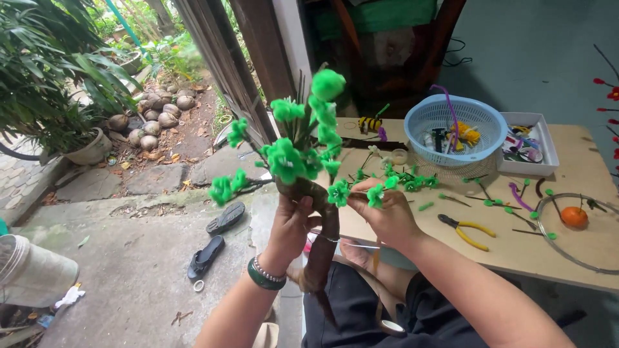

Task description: Assembling an artificial tree by wiring green leaf clusters onto a brown branch structure.

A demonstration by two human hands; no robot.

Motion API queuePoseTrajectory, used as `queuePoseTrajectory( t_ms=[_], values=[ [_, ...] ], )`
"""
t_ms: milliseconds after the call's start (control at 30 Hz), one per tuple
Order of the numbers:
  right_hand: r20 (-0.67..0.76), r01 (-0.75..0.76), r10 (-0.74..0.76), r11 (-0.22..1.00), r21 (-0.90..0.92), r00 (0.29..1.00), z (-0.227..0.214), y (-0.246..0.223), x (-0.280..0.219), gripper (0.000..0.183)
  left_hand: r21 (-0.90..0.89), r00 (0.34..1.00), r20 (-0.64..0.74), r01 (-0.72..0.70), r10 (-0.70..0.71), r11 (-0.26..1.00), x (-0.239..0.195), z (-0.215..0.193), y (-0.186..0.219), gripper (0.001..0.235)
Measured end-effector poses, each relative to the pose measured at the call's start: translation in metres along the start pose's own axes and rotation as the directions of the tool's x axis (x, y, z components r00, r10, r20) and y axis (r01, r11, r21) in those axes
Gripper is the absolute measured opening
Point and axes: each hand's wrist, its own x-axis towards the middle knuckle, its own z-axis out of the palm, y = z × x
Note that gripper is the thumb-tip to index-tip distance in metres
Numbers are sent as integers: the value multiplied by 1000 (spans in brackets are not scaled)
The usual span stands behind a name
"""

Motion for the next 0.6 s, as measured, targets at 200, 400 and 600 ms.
queuePoseTrajectory(
  t_ms=[200,400,600],
  values=[
    [183,616,-590,773,-152,786,-2,-17,-13,7,-164,965,99,258,-244,952,-18,3,14,54],
    [280,610,-553,771,-185,784,-14,-24,-33,13,-203,913,89,408,-398,890,-31,-28,-50,55],
    [274,542,-492,827,-150,827,-22,-1,-41,14,-224,893,97,449,-439,865,-46,-23,-92,57]
  ],
)
